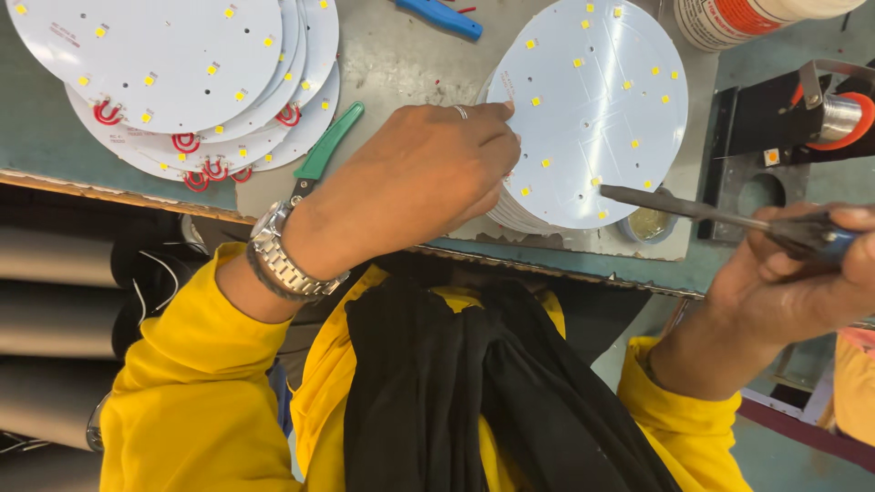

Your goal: The person solders red wires to circular LED modules using a soldering iron and flux. They repeatedly apply flux, heat the joint, and trim excess wire with pliers. Completed modules are stacked on the table.

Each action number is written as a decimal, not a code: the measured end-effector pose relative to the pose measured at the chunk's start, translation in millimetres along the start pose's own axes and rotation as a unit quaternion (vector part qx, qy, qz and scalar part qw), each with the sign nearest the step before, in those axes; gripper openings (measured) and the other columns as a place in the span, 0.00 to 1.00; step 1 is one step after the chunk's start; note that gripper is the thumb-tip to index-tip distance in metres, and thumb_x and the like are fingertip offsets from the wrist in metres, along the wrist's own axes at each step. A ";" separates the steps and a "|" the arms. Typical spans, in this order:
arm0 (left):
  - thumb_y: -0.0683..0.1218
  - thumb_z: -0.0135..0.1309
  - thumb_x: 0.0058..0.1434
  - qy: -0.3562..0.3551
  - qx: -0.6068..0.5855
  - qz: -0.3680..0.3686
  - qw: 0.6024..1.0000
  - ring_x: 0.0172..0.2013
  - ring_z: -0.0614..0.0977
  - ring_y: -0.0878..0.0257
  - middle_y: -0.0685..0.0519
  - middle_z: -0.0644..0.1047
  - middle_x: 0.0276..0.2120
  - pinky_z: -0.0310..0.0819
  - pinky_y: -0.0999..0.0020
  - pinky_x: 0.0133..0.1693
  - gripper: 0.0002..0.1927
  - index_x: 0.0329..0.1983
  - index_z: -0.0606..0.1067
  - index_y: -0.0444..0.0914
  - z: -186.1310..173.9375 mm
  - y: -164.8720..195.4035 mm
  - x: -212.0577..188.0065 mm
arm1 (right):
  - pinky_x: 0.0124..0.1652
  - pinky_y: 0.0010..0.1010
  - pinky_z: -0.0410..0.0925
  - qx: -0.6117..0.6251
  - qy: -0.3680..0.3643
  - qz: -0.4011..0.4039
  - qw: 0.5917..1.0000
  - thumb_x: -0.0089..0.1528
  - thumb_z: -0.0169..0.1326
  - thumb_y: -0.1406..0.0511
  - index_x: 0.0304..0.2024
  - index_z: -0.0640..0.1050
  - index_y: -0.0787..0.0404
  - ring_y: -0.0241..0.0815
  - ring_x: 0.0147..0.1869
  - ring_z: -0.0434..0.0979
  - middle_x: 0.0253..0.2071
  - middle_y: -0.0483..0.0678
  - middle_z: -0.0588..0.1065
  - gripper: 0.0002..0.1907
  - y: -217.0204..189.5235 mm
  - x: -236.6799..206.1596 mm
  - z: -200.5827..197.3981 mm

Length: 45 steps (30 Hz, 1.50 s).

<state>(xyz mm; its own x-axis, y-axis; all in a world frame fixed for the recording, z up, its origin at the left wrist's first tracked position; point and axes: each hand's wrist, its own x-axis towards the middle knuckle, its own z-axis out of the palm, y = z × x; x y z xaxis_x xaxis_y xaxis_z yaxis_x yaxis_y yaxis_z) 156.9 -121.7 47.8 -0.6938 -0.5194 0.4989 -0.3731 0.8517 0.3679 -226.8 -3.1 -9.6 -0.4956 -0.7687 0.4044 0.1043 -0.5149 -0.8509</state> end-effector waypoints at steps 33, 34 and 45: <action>0.41 0.58 0.52 -0.070 0.122 0.057 0.988 0.30 0.83 0.51 0.49 0.78 0.29 0.75 0.58 0.30 0.02 0.26 0.77 0.37 -11.7 2.0 22.3 | 0.26 0.20 0.65 -0.240 -0.229 -0.106 0.938 0.72 0.65 0.59 0.43 0.70 0.71 0.36 0.22 0.70 0.33 0.56 0.75 0.22 -22.5 16.7 111.7; 0.41 0.58 0.51 -0.073 0.123 0.059 0.988 0.30 0.83 0.51 0.49 0.78 0.29 0.75 0.58 0.30 0.02 0.26 0.77 0.37 -12.1 2.1 22.7 | 0.27 0.21 0.66 -0.244 -0.230 -0.110 0.936 0.72 0.64 0.59 0.43 0.70 0.72 0.36 0.22 0.70 0.33 0.56 0.75 0.22 -21.4 16.7 110.4; 0.41 0.58 0.51 -0.075 0.121 0.055 0.988 0.30 0.82 0.50 0.49 0.78 0.29 0.75 0.57 0.30 0.02 0.25 0.77 0.36 -13.5 2.5 24.5 | 0.26 0.21 0.64 -0.195 -0.183 -0.109 0.957 0.71 0.64 0.62 0.41 0.71 0.72 0.36 0.22 0.68 0.32 0.57 0.75 0.20 -14.7 19.0 110.1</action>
<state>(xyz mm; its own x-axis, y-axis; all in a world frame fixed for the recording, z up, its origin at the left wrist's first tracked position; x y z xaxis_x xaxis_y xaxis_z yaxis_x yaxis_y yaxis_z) 147.3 -133.2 71.6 -0.8149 -0.4227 0.3966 -0.4150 0.9032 0.1098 -142.8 -51.9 47.5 -0.1264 -0.7776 0.6160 -0.3321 -0.5519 -0.7649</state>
